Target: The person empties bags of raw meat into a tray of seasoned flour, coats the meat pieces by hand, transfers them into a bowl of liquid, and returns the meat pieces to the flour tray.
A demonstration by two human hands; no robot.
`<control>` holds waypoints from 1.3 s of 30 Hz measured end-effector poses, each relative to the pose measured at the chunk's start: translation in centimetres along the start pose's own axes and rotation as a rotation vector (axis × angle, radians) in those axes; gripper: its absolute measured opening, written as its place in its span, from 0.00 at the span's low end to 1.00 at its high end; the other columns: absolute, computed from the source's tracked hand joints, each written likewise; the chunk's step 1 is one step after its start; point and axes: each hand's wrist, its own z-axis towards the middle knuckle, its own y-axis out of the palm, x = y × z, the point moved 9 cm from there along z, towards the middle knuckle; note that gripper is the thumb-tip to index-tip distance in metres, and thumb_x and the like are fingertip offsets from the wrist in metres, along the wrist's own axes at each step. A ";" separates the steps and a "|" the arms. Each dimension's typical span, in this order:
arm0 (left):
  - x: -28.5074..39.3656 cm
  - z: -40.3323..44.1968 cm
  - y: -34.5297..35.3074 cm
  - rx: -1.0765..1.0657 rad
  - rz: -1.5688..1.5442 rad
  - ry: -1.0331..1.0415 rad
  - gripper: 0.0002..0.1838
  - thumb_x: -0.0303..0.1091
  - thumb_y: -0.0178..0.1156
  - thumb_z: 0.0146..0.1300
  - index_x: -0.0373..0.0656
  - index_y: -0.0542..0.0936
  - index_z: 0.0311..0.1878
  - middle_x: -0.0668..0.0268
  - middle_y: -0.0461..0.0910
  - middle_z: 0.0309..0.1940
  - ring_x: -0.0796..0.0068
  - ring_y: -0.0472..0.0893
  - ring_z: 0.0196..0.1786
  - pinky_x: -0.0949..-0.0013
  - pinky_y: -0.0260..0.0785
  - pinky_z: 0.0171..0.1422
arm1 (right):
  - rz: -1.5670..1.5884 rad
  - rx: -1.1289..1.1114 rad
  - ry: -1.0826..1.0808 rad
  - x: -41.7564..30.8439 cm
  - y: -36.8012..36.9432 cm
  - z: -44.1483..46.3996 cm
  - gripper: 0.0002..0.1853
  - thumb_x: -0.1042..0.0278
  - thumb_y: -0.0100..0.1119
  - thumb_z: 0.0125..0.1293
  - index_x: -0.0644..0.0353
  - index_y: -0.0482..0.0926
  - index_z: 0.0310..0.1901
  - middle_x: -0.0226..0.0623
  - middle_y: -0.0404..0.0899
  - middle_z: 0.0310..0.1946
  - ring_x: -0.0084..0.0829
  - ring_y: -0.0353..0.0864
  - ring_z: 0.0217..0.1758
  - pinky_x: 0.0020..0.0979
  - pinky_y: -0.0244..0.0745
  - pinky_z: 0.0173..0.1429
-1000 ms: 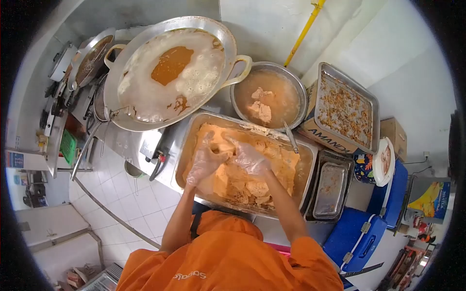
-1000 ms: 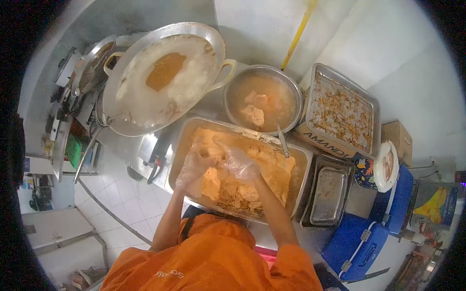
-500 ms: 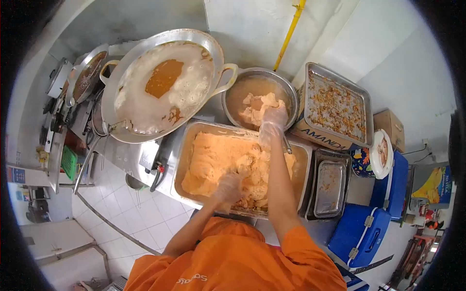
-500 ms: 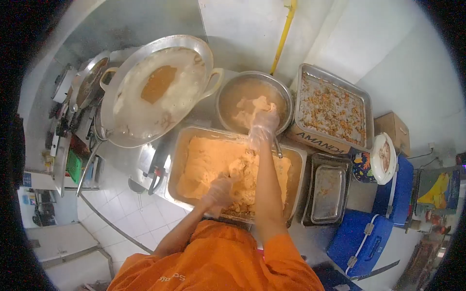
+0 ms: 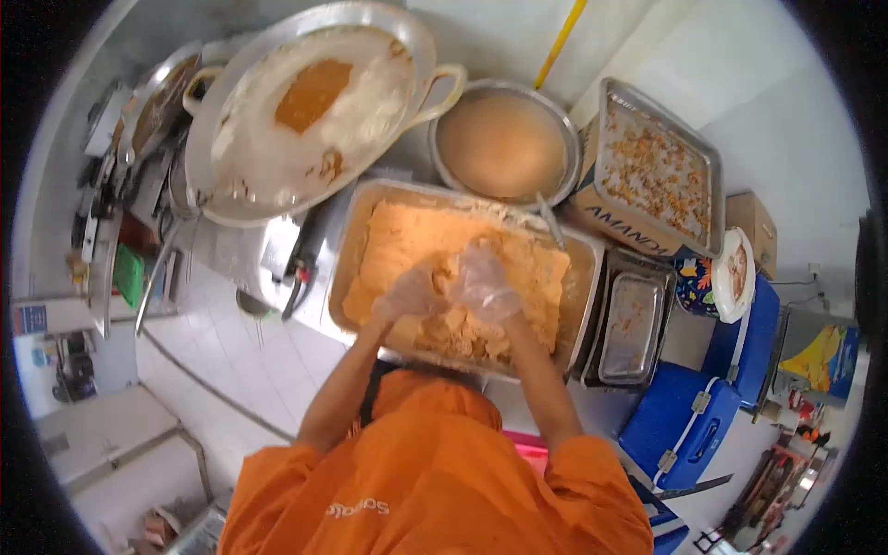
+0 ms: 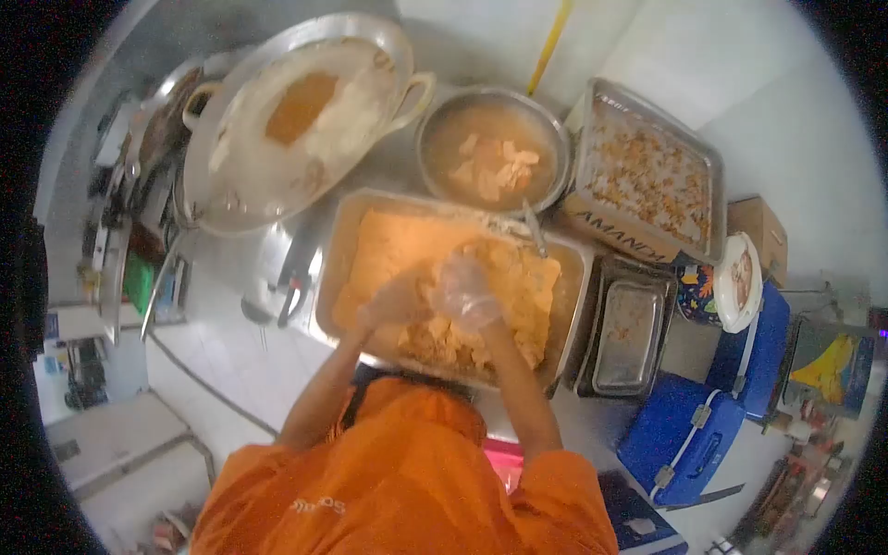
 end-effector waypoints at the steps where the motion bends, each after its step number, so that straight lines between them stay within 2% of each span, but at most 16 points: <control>1: -1.4 -0.7 0.5 -0.047 0.139 -0.097 0.41 0.56 0.77 0.54 0.39 0.78 0.64 0.46 0.86 0.50 0.50 0.86 0.51 0.54 0.77 0.57 | -0.036 -0.147 0.006 -0.5 0.4 0.0 0.24 0.46 0.58 0.70 0.60 0.84 0.50 0.56 0.74 0.63 0.43 0.69 0.71 0.47 0.69 0.72; 2: -2.4 -0.9 0.4 -0.091 0.287 -0.179 0.37 0.55 0.77 0.54 0.38 0.81 0.60 0.46 0.86 0.46 0.50 0.86 0.49 0.54 0.78 0.57 | -0.081 -0.277 0.007 -0.5 1.0 0.0 0.25 0.45 0.59 0.69 0.60 0.84 0.53 0.55 0.74 0.62 0.43 0.69 0.70 0.46 0.69 0.72; 3: -3.3 -0.9 0.1 -0.132 0.442 -0.248 0.33 0.54 0.76 0.54 0.38 0.84 0.56 0.47 0.87 0.42 0.49 0.87 0.47 0.54 0.78 0.56 | 0.052 -0.149 0.020 1.7 2.3 0.6 0.24 0.46 0.58 0.71 0.60 0.82 0.55 0.53 0.75 0.58 0.43 0.71 0.68 0.46 0.69 0.72; 6: -1.6 -2.1 -1.8 0.147 0.069 -0.097 0.31 0.60 0.73 0.57 0.40 0.86 0.49 0.49 0.87 0.43 0.52 0.86 0.46 0.56 0.77 0.54 | 0.198 0.085 0.047 7.3 5.9 1.2 0.22 0.52 0.56 0.76 0.62 0.78 0.60 0.45 0.79 0.51 0.42 0.77 0.61 0.47 0.71 0.70; 8: -1.1 -2.9 -2.6 0.223 -0.043 -0.057 0.31 0.60 0.72 0.59 0.40 0.86 0.50 0.51 0.88 0.44 0.53 0.86 0.47 0.57 0.77 0.54 | -0.037 0.027 0.016 4.0 2.4 0.0 0.20 0.58 0.53 0.80 0.62 0.75 0.63 0.40 0.80 0.50 0.38 0.79 0.58 0.45 0.72 0.69; 13: -5.4 -3.2 0.0 -0.023 0.062 -0.434 0.27 0.52 0.72 0.63 0.42 0.85 0.57 0.52 0.88 0.47 0.55 0.87 0.49 0.58 0.77 0.55 | 1.481 0.064 0.390 7.7 8.3 -4.2 0.14 0.64 0.50 0.82 0.60 0.75 0.61 0.37 0.80 0.48 0.31 0.80 0.50 0.37 0.77 0.56; 15: -4.0 -3.2 -1.2 0.082 -0.042 -0.353 0.29 0.51 0.72 0.63 0.39 0.83 0.60 0.51 0.87 0.50 0.56 0.86 0.52 0.60 0.77 0.58 | 1.314 0.099 0.328 8.3 7.7 -3.8 0.15 0.69 0.54 0.78 0.61 0.76 0.62 0.34 0.79 0.47 0.27 0.78 0.45 0.31 0.77 0.50; 17: -1.5 -4.1 -2.4 0.168 -0.145 -0.268 0.31 0.50 0.72 0.64 0.37 0.81 0.62 0.51 0.87 0.52 0.58 0.85 0.54 0.61 0.76 0.60 | 0.371 0.139 0.081 6.4 4.6 -3.5 0.22 0.77 0.62 0.70 0.63 0.76 0.65 0.31 0.78 0.48 0.22 0.75 0.39 0.22 0.74 0.45; 19: 1.3 -4.9 -3.8 0.245 -0.248 -0.181 0.33 0.48 0.72 0.65 0.34 0.78 0.65 0.50 0.86 0.55 0.59 0.84 0.57 0.62 0.76 0.63 | 0.604 0.171 0.268 3.4 0.6 -4.7 0.20 0.75 0.64 0.70 0.63 0.77 0.62 0.34 0.79 0.50 0.28 0.75 0.38 0.31 0.78 0.46; 22: 5.6 -6.0 -5.3 0.254 -0.393 -0.166 0.33 0.45 0.70 0.68 0.31 0.75 0.68 0.53 0.84 0.60 0.60 0.82 0.61 0.63 0.74 0.66 | 1.027 0.228 0.262 -0.6 -3.9 -5.2 0.19 0.75 0.68 0.66 0.63 0.79 0.58 0.37 0.82 0.51 0.29 0.77 0.37 0.34 0.79 0.45; 25: 4.1 -3.7 -3.0 0.115 -0.659 -0.050 0.34 0.46 0.66 0.71 0.31 0.72 0.70 0.55 0.83 0.62 0.59 0.82 0.64 0.62 0.73 0.68 | 0.929 0.198 0.246 -0.7 -4.5 -5.0 0.18 0.77 0.69 0.64 0.64 0.81 0.56 0.36 0.85 0.47 0.25 0.79 0.38 0.31 0.79 0.44; 27: 0.7 -2.7 -3.1 0.255 -0.688 -0.164 0.35 0.49 0.65 0.72 0.32 0.72 0.71 0.52 0.82 0.62 0.56 0.81 0.64 0.60 0.72 0.69 | 0.894 0.193 0.285 0.7 -3.5 -4.6 0.20 0.79 0.68 0.63 0.64 0.81 0.57 0.33 0.86 0.42 0.21 0.79 0.37 0.28 0.78 0.42; 30: 1.2 -4.4 -5.6 0.399 -0.285 -0.223 0.36 0.55 0.60 0.73 0.34 0.72 0.71 0.48 0.83 0.60 0.51 0.81 0.64 0.56 0.71 0.70 | 1.156 0.262 0.352 3.2 -1.4 -4.2 0.23 0.82 0.66 0.62 0.64 0.81 0.61 0.30 0.87 0.36 0.18 0.79 0.34 0.23 0.76 0.37; 33: 2.2 -5.4 -3.5 0.304 0.008 -0.142 0.35 0.59 0.57 0.74 0.36 0.75 0.68 0.45 0.84 0.56 0.46 0.82 0.61 0.51 0.71 0.67 | 1.197 0.371 0.333 3.5 -5.1 -2.2 0.20 0.80 0.66 0.63 0.64 0.82 0.57 0.32 0.87 0.35 0.20 0.80 0.34 0.25 0.77 0.39; 36: 7.8 -5.7 0.5 -0.132 0.033 -0.112 0.29 0.50 0.63 0.71 0.41 0.76 0.68 0.47 0.84 0.54 0.47 0.82 0.60 0.51 0.73 0.65 | 0.903 0.527 0.268 3.5 -11.8 1.7 0.16 0.78 0.67 0.63 0.65 0.83 0.54 0.35 0.87 0.34 0.22 0.81 0.34 0.28 0.78 0.40; 39: 5.3 -4.6 5.6 -0.055 0.678 0.041 0.27 0.47 0.66 0.68 0.37 0.79 0.61 0.47 0.85 0.48 0.51 0.84 0.54 0.50 0.75 0.60 | 0.514 0.625 0.301 5.5 -15.5 6.9 0.13 0.75 0.67 0.63 0.65 0.84 0.50 0.38 0.87 0.34 0.24 0.82 0.35 0.30 0.79 0.41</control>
